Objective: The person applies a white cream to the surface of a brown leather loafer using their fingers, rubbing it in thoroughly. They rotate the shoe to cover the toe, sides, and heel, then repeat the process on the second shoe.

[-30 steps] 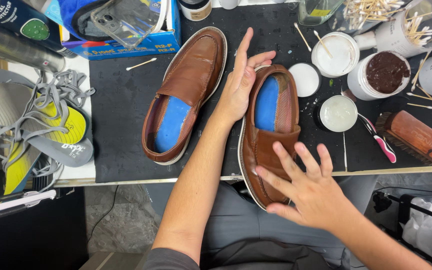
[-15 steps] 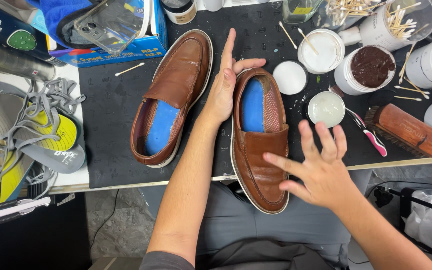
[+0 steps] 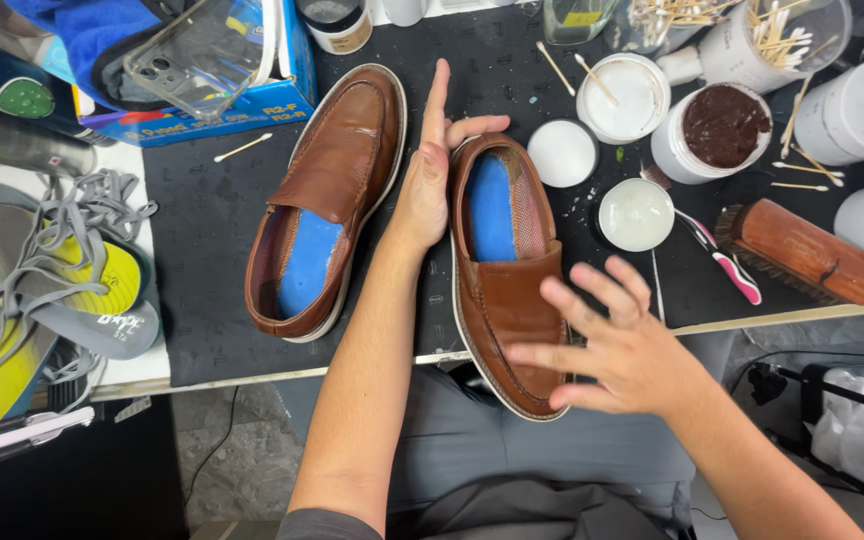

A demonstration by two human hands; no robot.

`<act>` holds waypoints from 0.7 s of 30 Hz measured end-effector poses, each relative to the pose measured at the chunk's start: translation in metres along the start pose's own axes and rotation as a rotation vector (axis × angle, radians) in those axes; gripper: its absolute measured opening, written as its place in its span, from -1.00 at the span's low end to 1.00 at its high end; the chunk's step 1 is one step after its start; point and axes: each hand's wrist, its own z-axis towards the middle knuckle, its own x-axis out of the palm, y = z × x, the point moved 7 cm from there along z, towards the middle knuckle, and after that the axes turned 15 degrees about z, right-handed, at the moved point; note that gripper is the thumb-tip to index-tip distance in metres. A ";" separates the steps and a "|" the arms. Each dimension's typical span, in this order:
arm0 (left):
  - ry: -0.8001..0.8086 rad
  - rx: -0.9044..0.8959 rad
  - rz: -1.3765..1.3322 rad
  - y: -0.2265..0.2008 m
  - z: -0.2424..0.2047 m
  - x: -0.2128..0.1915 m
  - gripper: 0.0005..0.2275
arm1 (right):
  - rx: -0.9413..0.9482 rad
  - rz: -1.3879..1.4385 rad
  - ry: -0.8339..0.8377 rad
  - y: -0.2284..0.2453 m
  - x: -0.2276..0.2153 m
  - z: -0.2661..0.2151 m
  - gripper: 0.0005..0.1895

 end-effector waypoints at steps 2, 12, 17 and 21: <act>0.000 0.010 0.060 -0.001 0.002 -0.001 0.01 | -0.050 -0.004 -0.011 0.004 0.000 -0.006 -0.48; 0.003 -0.002 0.017 0.006 -0.001 -0.006 -0.02 | 0.144 -0.169 -0.177 -0.032 -0.006 0.021 -0.33; -0.025 0.000 -0.090 -0.023 -0.006 -0.007 0.00 | 0.302 -0.109 -0.405 -0.038 -0.044 -0.007 -0.48; -0.253 -0.027 0.280 -0.081 -0.050 -0.004 -0.05 | 0.492 -0.281 -0.387 -0.057 -0.060 -0.033 -0.65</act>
